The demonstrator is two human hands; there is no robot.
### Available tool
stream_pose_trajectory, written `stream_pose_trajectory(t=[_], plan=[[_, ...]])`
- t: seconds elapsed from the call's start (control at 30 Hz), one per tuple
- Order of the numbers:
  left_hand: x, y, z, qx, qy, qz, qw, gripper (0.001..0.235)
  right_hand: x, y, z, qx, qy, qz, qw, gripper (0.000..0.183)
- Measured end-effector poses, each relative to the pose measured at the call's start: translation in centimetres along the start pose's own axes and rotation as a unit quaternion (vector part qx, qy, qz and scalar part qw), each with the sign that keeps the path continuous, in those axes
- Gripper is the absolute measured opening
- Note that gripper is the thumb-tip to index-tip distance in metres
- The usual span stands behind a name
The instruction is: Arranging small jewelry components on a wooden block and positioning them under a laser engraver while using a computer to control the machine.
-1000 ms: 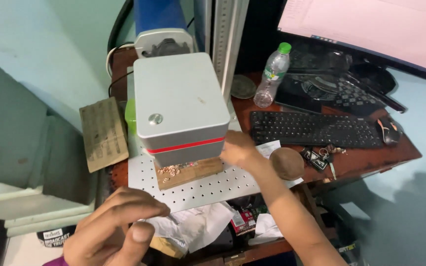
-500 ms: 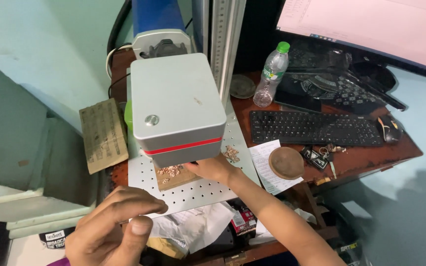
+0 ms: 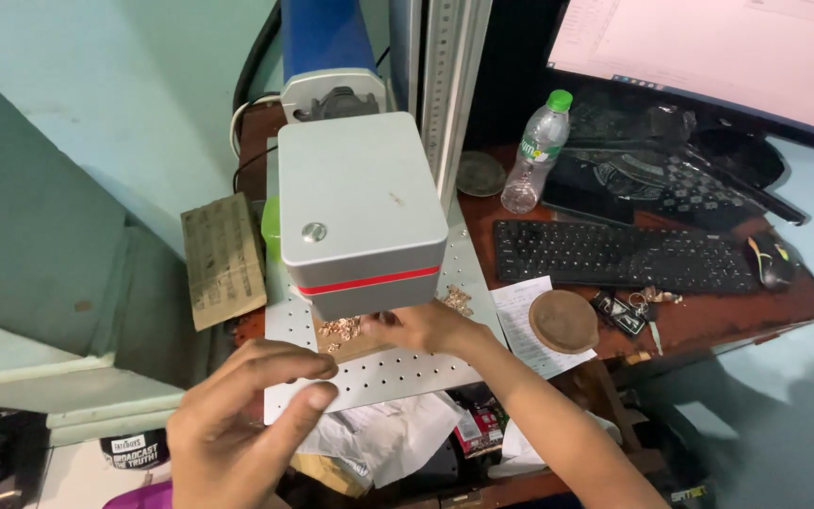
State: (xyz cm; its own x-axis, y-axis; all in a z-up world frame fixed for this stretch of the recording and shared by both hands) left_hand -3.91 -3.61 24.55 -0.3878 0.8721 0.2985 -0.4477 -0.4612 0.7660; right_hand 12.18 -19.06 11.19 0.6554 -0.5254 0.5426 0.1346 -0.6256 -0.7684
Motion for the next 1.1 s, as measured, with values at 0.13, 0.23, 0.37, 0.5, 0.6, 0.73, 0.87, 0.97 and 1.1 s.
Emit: stream_pose_trajectory(t=[0.13, 0.23, 0.37, 0.5, 0.6, 0.73, 0.87, 0.97, 1.1], plan=[[-0.9, 0.0, 0.2, -0.052, -0.084, 0.083, 0.992, 0.020, 1.1, -2.4, -6.1, 0.117, -0.069, 0.076, 0.988, 0.016], [-2.2, -0.2, -0.2, -0.053, -0.132, 0.076, 0.987, 0.022, 2.6, -4.0, -11.2, 0.383, 0.034, 0.113, 0.916, 0.010], [-4.6, -0.9, -1.1, 0.075, -0.239, 0.018, 0.968, 0.036, 3.5, -4.8, -15.4, 0.559, 0.117, 0.080, 0.817, 0.047], [-6.2, 0.0, -1.2, -0.007, -0.302, -0.031, 0.953, 0.026, 3.2, -6.7, -17.3, 0.583, 0.076, -0.012, 0.809, 0.060], [-5.9, 1.8, -1.4, -0.016, -0.253, -0.053, 0.966, 0.020, 3.2, -7.5, -19.3, 0.616, 0.229, 0.019, 0.753, 0.012], [-5.4, 3.6, -1.1, -0.076, -0.162, 0.019, 0.984, 0.023, 3.1, -7.5, -19.1, 0.610, 0.237, 0.065, 0.754, 0.012], [-5.4, 3.3, -1.4, -0.071, -0.145, 0.046, 0.986, 0.022, 3.3, -7.1, -18.5, 0.607, 0.202, 0.117, 0.760, 0.010], [-5.5, 3.3, -1.5, -0.071, -0.125, 0.042, 0.989, 0.024, 3.3, -6.8, -18.2, 0.594, 0.186, 0.132, 0.771, 0.014], [-5.4, 3.1, -1.5, -0.041, -0.129, 0.042, 0.990, 0.025, 3.3, -6.8, -17.9, 0.584, 0.195, 0.142, 0.775, 0.017]])
Point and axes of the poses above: each hand's wrist, its own z-axis towards the middle knuckle, its own x-axis out of the back of the hand, y = z × x, the point moved 4 cm from there along z, towards the middle knuckle, and after that the axes turned 11 degrees about z, right-handed, at the moved point
